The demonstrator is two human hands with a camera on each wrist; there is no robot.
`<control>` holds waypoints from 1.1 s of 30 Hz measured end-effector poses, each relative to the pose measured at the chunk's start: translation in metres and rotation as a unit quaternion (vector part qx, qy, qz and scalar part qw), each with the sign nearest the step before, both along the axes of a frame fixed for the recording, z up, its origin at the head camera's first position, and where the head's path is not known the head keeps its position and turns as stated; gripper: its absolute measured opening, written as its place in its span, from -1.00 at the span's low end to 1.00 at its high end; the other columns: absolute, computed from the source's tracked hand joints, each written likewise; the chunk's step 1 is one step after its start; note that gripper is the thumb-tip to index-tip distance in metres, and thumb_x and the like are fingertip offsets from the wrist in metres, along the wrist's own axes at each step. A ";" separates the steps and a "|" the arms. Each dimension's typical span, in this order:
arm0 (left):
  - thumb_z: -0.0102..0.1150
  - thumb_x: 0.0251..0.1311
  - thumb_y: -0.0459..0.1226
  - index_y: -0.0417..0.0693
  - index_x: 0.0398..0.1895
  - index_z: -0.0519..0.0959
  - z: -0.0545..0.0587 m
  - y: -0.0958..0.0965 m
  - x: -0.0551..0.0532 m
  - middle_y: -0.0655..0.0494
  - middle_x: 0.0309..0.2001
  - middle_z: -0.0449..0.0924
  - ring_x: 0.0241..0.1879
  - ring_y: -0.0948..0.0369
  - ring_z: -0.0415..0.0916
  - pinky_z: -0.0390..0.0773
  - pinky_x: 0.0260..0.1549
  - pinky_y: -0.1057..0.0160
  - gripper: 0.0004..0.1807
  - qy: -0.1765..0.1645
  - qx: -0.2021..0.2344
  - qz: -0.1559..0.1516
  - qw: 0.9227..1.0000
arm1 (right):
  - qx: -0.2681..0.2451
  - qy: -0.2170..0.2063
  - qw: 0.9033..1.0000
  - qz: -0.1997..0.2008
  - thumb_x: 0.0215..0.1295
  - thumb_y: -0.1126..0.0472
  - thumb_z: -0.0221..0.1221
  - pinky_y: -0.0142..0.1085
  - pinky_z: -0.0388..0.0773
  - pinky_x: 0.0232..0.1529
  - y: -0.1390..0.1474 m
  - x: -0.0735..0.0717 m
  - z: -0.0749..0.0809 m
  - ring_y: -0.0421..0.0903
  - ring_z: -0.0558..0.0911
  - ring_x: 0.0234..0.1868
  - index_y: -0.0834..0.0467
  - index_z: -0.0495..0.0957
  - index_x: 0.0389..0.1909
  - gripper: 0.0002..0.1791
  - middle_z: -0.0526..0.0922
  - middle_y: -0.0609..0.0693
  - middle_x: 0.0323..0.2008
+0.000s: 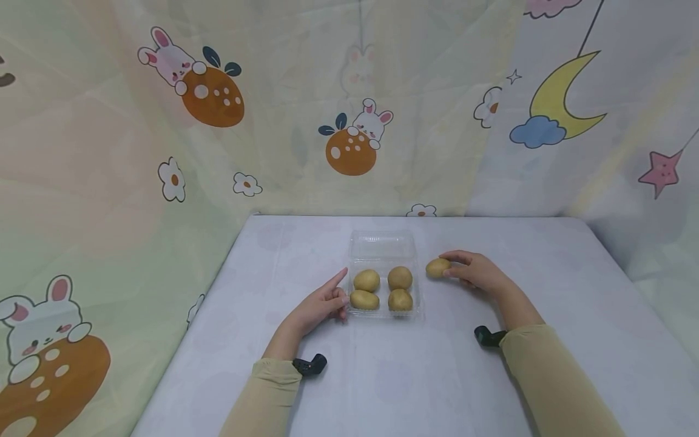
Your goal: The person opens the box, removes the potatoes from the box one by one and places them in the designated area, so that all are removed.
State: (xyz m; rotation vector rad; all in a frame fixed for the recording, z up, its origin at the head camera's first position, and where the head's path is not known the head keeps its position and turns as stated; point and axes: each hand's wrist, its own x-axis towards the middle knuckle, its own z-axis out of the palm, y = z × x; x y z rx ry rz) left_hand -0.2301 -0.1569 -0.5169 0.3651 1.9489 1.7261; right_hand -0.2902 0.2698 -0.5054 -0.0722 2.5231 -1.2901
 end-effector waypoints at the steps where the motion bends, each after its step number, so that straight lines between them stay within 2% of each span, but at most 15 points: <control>1: 0.16 0.36 -0.12 0.38 0.58 -0.06 0.000 0.000 0.000 0.06 -0.30 0.47 -0.33 0.14 0.57 0.61 -0.17 0.14 -0.16 0.001 -0.001 0.000 1.000 | 0.000 0.000 1.000 -0.001 0.04 -0.26 0.39 -0.31 0.40 -0.53 0.000 0.000 0.000 -0.10 0.41 -0.54 -0.13 0.51 0.23 -0.29 0.47 0.05 0.18; 10: 0.19 0.33 -0.09 0.38 0.58 -0.06 -0.003 0.000 -0.001 0.04 -0.29 0.48 -0.33 0.14 0.58 0.62 -0.18 0.13 -0.14 0.000 -0.001 0.000 1.000 | -0.009 -0.005 1.000 0.014 0.13 -0.18 0.36 -0.32 0.40 -0.50 0.002 0.001 0.002 -0.11 0.41 -0.52 -0.10 0.47 0.28 -0.32 0.42 0.08 0.22; 25: 0.18 0.34 -0.12 0.39 0.58 -0.05 0.000 0.000 0.000 0.04 -0.29 0.48 -0.33 0.14 0.57 0.62 -0.18 0.14 -0.15 -0.001 0.000 0.003 1.000 | -0.025 0.002 0.999 0.045 0.18 -0.13 0.34 -0.33 0.41 -0.50 0.004 0.005 0.002 -0.14 0.39 -0.55 -0.09 0.44 0.30 -0.34 0.39 0.06 0.26; 33: 0.19 0.34 -0.12 0.40 0.58 -0.05 -0.001 0.000 0.000 0.05 -0.29 0.48 -0.32 0.14 0.57 0.62 -0.17 0.13 -0.15 -0.003 0.003 0.002 1.000 | -0.022 0.002 0.999 0.048 0.16 -0.16 0.35 -0.32 0.43 -0.49 0.006 0.003 -0.002 -0.12 0.41 -0.54 -0.11 0.45 0.29 -0.33 0.36 0.06 0.27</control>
